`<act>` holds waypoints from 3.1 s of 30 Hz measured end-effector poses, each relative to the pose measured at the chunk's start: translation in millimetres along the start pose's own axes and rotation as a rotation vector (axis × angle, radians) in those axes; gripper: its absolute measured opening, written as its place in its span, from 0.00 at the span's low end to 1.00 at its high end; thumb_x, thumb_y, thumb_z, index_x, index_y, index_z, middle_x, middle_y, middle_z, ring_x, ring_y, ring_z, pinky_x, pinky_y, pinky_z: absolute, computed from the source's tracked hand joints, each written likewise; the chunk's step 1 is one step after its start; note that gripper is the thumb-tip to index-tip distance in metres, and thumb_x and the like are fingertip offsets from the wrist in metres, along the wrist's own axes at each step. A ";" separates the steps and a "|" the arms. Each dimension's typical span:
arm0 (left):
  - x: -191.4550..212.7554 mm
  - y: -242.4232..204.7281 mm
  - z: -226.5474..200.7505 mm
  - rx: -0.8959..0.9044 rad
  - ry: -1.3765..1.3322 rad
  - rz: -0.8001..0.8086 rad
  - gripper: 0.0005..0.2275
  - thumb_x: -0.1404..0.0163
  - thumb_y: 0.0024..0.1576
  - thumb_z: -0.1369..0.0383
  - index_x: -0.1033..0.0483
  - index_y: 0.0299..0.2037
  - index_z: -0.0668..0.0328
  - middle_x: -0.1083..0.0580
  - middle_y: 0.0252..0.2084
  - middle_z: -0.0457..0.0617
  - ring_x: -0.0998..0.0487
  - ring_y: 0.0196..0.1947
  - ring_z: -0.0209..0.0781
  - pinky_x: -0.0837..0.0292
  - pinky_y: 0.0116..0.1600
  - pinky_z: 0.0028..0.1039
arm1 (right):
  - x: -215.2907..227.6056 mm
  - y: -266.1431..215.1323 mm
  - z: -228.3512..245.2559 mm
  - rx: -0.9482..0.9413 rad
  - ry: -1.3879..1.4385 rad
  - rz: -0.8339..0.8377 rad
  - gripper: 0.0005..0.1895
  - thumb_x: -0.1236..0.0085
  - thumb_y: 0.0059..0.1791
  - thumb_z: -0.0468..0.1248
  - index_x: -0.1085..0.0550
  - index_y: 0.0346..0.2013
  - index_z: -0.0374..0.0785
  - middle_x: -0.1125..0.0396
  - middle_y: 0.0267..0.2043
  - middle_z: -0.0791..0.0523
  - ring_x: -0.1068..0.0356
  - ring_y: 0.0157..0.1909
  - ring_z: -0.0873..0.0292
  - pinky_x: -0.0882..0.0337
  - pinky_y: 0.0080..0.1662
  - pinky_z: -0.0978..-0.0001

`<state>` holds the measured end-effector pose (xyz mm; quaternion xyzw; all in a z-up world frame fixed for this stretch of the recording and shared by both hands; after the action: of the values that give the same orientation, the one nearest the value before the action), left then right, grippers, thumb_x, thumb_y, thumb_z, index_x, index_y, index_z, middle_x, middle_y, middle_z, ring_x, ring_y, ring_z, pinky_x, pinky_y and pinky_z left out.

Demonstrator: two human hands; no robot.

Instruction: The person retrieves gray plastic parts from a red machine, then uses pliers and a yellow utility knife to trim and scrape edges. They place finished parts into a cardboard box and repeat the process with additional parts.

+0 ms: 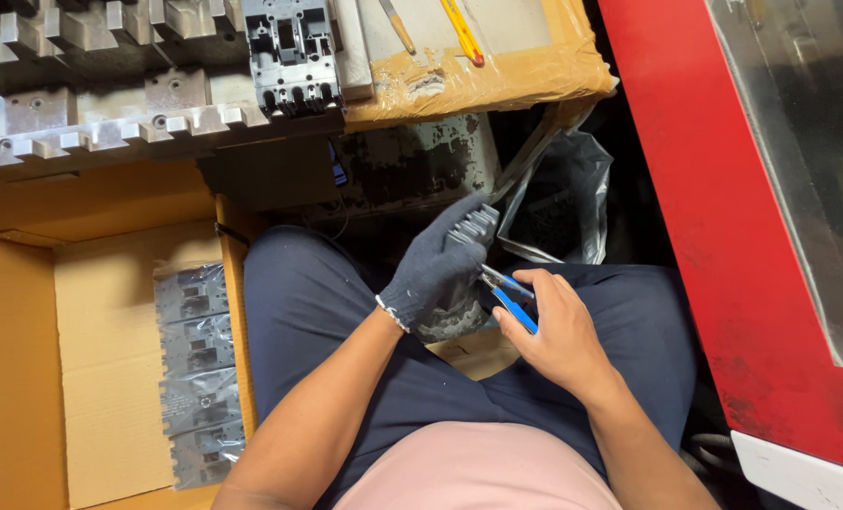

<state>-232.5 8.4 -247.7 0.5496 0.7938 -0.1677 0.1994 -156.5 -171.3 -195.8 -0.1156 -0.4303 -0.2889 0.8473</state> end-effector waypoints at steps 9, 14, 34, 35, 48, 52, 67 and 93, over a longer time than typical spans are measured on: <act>3.8 2.0 3.6 -0.013 0.217 0.017 0.34 0.41 0.52 0.68 0.36 0.72 0.60 0.27 0.60 0.55 0.26 0.54 0.38 0.28 0.60 0.27 | -7.4 6.8 -16.7 -0.044 0.098 0.102 0.23 0.36 0.45 0.45 0.27 0.51 0.39 0.26 0.38 0.50 0.25 0.37 0.51 0.27 0.41 0.60; 4.4 9.1 14.7 0.025 -0.424 -0.066 0.29 0.45 0.58 0.64 0.35 0.70 0.61 0.27 0.56 0.59 0.24 0.52 0.48 0.25 0.56 0.36 | -9.6 9.3 -22.7 -0.027 0.211 0.056 0.22 0.36 0.46 0.45 0.27 0.52 0.38 0.25 0.37 0.51 0.24 0.37 0.54 0.27 0.41 0.65; -38.3 -6.7 48.2 0.652 -0.639 0.172 0.24 0.49 0.63 0.62 0.36 0.66 0.70 0.24 0.53 0.58 0.20 0.48 0.47 0.23 0.54 0.34 | -37.7 21.7 -86.3 -0.302 1.427 -0.139 0.17 0.44 0.54 0.37 0.30 0.55 0.31 0.28 0.47 0.53 0.27 0.43 0.62 0.24 0.46 0.67; -37.4 -2.9 44.9 0.559 -0.577 0.189 0.26 0.48 0.65 0.63 0.36 0.69 0.73 0.25 0.55 0.58 0.21 0.50 0.44 0.24 0.56 0.32 | -36.2 23.5 -89.6 -0.364 1.461 -0.191 0.17 0.44 0.53 0.38 0.30 0.54 0.33 0.28 0.46 0.53 0.27 0.41 0.63 0.25 0.44 0.67; -34.5 3.4 -13.2 0.099 -0.234 0.231 0.44 0.39 0.48 0.69 0.51 0.77 0.61 0.32 0.64 0.54 0.28 0.62 0.45 0.30 0.65 0.33 | -50.4 6.4 -59.9 -0.460 1.318 -0.266 0.17 0.50 0.54 0.36 0.32 0.58 0.40 0.31 0.48 0.60 0.31 0.45 0.67 0.29 0.42 0.71; -20.8 -3.4 -4.9 0.156 -0.510 0.181 0.37 0.41 0.52 0.66 0.43 0.73 0.62 0.30 0.60 0.57 0.25 0.56 0.48 0.28 0.63 0.37 | -41.0 5.1 -40.0 -0.222 1.059 -0.195 0.21 0.43 0.53 0.37 0.32 0.60 0.37 0.31 0.51 0.57 0.33 0.45 0.65 0.30 0.43 0.68; 3.3 8.0 11.2 0.125 -0.562 -0.013 0.23 0.49 0.63 0.60 0.31 0.63 0.68 0.25 0.52 0.56 0.23 0.50 0.47 0.25 0.58 0.37 | 9.2 4.9 16.1 0.021 0.225 -0.146 0.26 0.35 0.43 0.39 0.30 0.53 0.35 0.30 0.45 0.50 0.29 0.43 0.53 0.28 0.42 0.64; -17.8 15.5 13.6 0.115 0.025 -0.107 0.28 0.48 0.54 0.69 0.35 0.67 0.65 0.26 0.52 0.51 0.25 0.47 0.37 0.26 0.53 0.28 | -11.7 8.3 -80.3 -0.275 1.098 0.117 0.20 0.43 0.51 0.37 0.26 0.56 0.33 0.24 0.42 0.51 0.32 0.33 0.64 0.36 0.32 0.76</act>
<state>-210.5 -7.3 -251.2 0.5192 0.8134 -0.2165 0.1483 -103.8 -195.8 -253.1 -0.0814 0.1217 -0.3128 0.9385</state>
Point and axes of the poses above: each hand's wrist, its own y-axis towards the middle knuckle, its own x-axis out of the back of the hand, z = x × y, the point moved 3 cm from there along y, towards the middle knuckle
